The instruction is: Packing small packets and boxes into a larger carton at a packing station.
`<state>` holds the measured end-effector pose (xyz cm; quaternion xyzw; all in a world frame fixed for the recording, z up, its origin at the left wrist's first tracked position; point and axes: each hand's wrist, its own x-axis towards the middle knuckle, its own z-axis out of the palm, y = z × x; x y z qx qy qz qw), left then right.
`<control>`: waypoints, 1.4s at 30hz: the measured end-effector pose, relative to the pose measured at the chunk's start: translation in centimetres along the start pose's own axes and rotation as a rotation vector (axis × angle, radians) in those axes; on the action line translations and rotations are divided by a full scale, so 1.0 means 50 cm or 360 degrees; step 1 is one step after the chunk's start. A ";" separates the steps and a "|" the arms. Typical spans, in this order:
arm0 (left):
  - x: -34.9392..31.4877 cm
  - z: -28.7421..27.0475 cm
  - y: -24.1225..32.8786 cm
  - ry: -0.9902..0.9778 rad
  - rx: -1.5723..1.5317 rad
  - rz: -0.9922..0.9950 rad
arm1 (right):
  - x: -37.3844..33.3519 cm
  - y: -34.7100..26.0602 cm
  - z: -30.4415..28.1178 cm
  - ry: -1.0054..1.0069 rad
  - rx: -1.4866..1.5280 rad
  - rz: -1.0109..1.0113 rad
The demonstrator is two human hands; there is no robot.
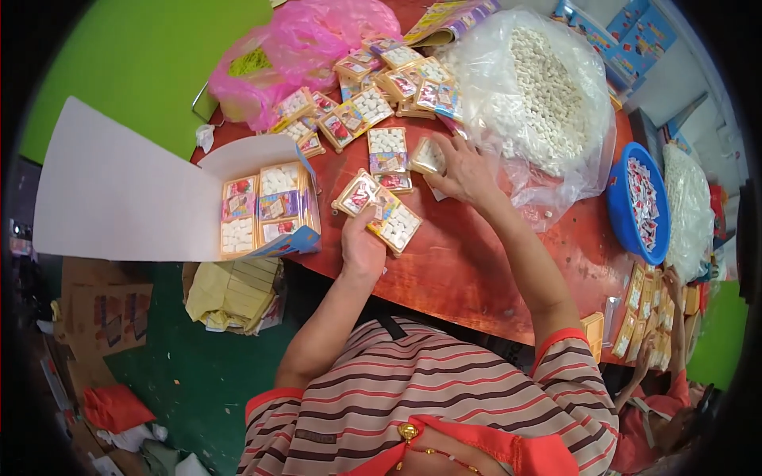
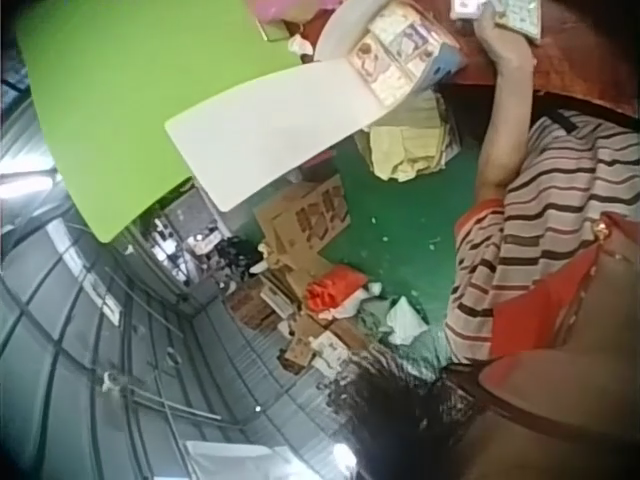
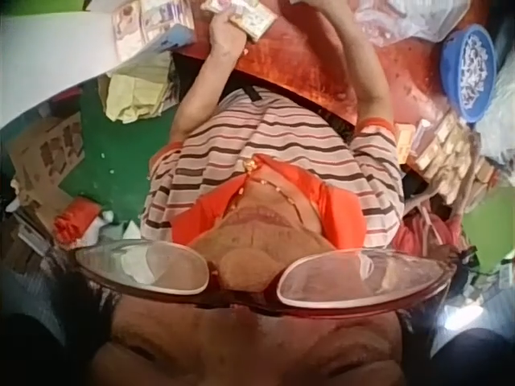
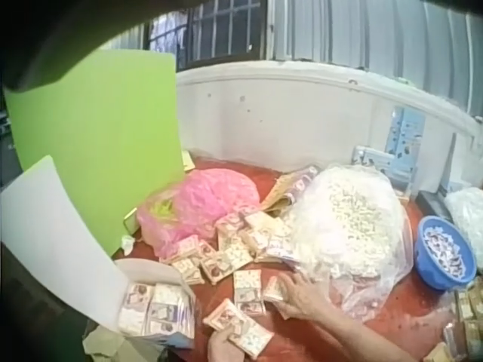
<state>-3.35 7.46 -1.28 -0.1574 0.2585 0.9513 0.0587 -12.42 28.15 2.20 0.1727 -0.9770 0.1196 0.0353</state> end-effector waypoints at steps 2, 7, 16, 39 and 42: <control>-0.010 0.008 -0.002 -0.0076 0.0069 -0.0039 | -0.011 -0.044 -0.027 0.0162 0.0004 -0.0006; -0.018 0.007 0.004 -0.0293 -0.0161 -0.0159 | -0.043 -0.200 -0.013 0.0204 0.0635 -0.0198; -0.023 0.002 0.022 -0.0292 -0.0048 -0.0159 | -0.019 -0.154 0.039 -0.0529 0.2833 0.0639; -0.048 -0.013 0.018 -0.0128 0.0311 -0.0084 | -0.121 -0.062 0.053 -0.0197 0.3805 0.0638; -0.051 -0.023 0.029 -0.0101 0.0362 -0.0101 | -0.131 -0.055 0.050 -0.0171 0.3737 0.0643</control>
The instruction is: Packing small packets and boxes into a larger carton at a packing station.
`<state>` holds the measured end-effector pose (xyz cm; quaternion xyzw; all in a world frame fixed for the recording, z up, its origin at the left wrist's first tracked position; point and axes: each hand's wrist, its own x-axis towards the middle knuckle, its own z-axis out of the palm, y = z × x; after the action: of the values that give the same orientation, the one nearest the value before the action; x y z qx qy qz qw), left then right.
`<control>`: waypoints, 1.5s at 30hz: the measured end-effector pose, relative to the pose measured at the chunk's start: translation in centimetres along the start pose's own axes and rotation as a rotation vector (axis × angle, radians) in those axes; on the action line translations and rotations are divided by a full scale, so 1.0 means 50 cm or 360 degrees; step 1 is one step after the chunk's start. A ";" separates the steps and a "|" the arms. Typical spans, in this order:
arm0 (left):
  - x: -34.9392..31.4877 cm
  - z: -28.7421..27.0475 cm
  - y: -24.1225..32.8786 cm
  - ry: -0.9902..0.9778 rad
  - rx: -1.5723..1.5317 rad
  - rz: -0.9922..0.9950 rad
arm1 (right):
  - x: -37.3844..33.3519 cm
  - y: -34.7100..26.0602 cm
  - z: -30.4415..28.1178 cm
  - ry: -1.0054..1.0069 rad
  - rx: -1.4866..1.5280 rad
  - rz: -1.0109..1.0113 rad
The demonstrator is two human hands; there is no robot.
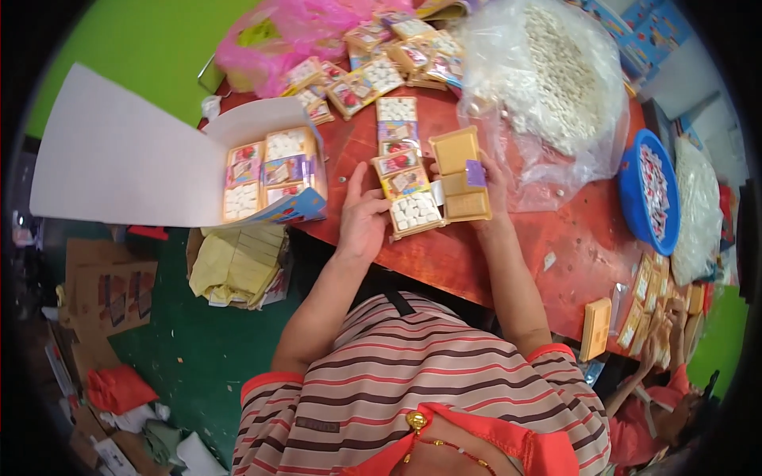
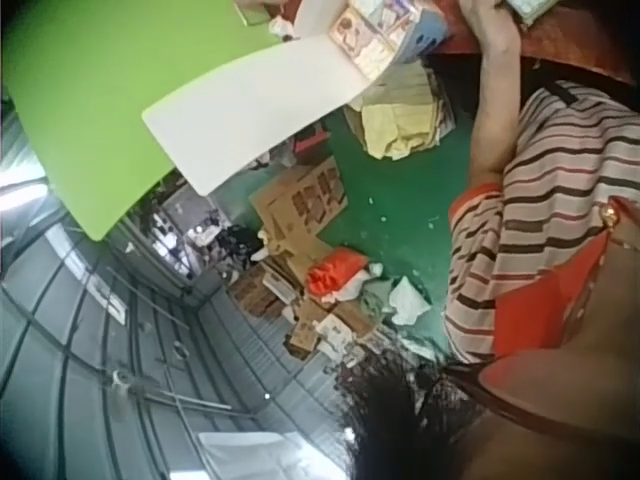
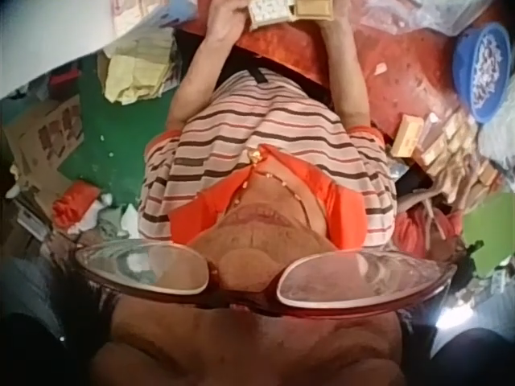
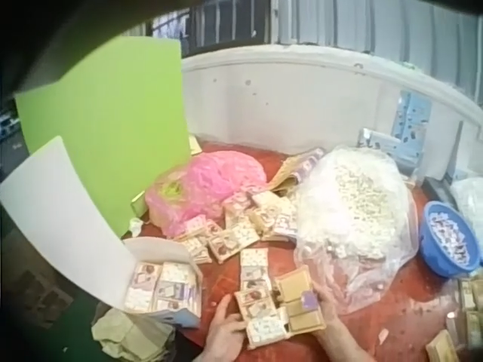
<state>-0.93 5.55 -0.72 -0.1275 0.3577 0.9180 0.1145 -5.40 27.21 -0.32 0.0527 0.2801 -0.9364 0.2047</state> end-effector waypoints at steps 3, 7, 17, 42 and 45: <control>-0.014 0.003 0.006 -0.0035 0.0052 -0.0003 | -0.005 0.005 0.003 0.0116 -0.0211 -0.0074; -0.018 0.014 0.002 -0.0061 0.0191 0.0070 | -0.018 0.002 -0.011 0.0135 -0.0120 -0.0154; -0.027 -0.008 0.027 -0.0054 0.0720 0.0056 | -0.092 -0.045 -0.049 0.0312 0.0108 -0.0327; -0.090 0.130 -0.175 -0.0365 0.0009 -0.0101 | -0.181 0.044 0.011 -0.0041 0.0234 -0.0135; -0.095 0.134 -0.161 -0.0391 -0.0058 -0.0227 | -0.184 0.045 0.018 0.0146 0.0033 -0.0204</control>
<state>4.95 15.36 0.49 -0.0413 0.3144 0.9225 0.2201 3.91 28.27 1.30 0.0796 0.2824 -0.9470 0.1308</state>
